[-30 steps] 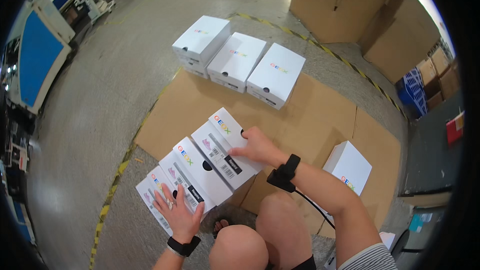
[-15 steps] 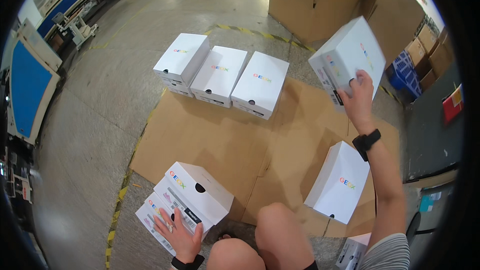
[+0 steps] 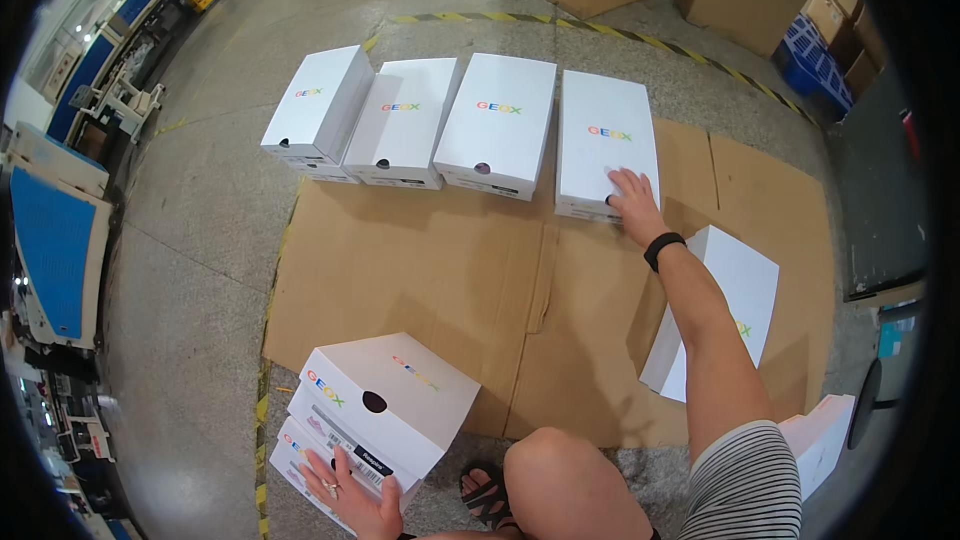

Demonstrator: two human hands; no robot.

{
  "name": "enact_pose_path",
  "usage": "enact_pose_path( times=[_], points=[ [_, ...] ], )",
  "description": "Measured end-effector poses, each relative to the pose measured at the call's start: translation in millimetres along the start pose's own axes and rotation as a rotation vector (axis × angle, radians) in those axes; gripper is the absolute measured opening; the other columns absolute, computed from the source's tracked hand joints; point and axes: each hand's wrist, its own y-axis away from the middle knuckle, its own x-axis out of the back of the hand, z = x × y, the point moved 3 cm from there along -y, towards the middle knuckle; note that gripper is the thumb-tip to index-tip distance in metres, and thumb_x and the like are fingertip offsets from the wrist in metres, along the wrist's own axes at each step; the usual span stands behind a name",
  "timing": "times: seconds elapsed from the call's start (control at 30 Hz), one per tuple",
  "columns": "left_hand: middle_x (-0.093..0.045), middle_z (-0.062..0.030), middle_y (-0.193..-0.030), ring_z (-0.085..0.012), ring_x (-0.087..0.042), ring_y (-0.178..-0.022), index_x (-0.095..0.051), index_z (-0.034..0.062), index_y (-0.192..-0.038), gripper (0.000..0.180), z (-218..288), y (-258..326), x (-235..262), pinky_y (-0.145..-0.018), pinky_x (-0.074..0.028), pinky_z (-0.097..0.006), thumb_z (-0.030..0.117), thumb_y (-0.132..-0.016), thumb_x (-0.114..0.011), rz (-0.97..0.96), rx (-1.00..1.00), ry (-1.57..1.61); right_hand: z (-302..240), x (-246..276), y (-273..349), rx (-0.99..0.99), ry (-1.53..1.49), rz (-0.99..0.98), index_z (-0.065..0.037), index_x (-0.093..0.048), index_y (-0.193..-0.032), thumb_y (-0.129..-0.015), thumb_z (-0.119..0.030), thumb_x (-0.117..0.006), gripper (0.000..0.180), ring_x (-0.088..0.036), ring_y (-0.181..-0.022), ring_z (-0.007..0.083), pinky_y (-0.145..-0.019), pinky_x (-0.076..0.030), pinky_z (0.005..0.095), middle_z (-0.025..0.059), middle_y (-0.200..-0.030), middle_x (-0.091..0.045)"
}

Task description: Organize and stack shoeboxes on a cardboard surface on the floor.

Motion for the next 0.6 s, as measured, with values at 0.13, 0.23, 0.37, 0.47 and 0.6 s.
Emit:
enact_pose_path(
  times=[0.13,0.23,0.37,0.47,0.6],
  points=[
    [-0.012,-0.0278,-0.136,-0.0488,-0.007,-0.123,-0.034,0.0044,-0.127,0.078,7.4,1.2,0.8,-0.097,-0.005,-0.058,0.050,-0.069,-0.057,-0.002,0.008,-0.005,-2.6,-4.7,-33.0,0.005,-0.010,0.055,-0.006,-0.055,-0.080,-0.067,-0.001,-0.051,0.014,-0.029,-0.121,0.0324,-0.097,-0.023,0.0514,0.0140,-0.124,-0.037],
    [-0.018,-0.0273,-0.135,-0.0469,-0.012,-0.123,-0.033,0.0021,-0.127,0.073,10.1,3.9,5.8,-0.099,-0.009,-0.055,0.046,-0.073,-0.055,0.025,0.031,-0.080,-15.5,-9.3,-68.9,0.008,0.027,-0.011,-0.004,-0.056,-0.082,-0.069,-0.005,-0.051,0.015,-0.030,-0.120,0.0326,-0.095,-0.027,0.0506,0.0141,-0.126,-0.036],
    [-0.016,-0.0270,-0.135,-0.0476,-0.007,-0.123,-0.033,-0.0015,-0.124,0.075,9.6,13.5,6.7,-0.096,-0.004,-0.059,0.041,-0.068,-0.060,0.066,0.023,0.047,-9.0,-5.4,-80.6,0.064,0.135,-0.070,0.001,-0.060,-0.083,-0.064,-0.009,-0.060,0.021,-0.036,-0.112,0.0369,-0.087,-0.038,0.0437,0.0195,-0.126,-0.035],
    [-0.018,-0.0260,-0.135,-0.0441,-0.008,-0.125,-0.027,-0.0038,-0.126,0.080,16.4,10.2,11.5,-0.099,-0.003,-0.054,0.038,-0.068,-0.061,0.051,0.043,0.044,-62.6,31.4,-60.0,0.082,-0.160,-0.058,-0.001,-0.054,-0.101,-0.065,-0.014,-0.066,0.040,-0.038,-0.110,0.0361,-0.089,-0.037,0.0414,0.0219,-0.121,-0.037],
    [-0.020,-0.0262,-0.134,-0.0450,-0.008,-0.124,-0.015,-0.0076,-0.129,0.091,17.7,6.0,6.9,-0.100,-0.002,-0.053,0.039,-0.068,-0.063,0.045,0.067,0.157,-227.3,127.4,-12.9,-0.016,-1.174,-0.486,-0.007,-0.053,-0.104,-0.074,-0.017,-0.064,0.034,-0.047,-0.103,0.0263,-0.086,-0.039,0.0346,0.0125,-0.112,-0.047]
  ],
)
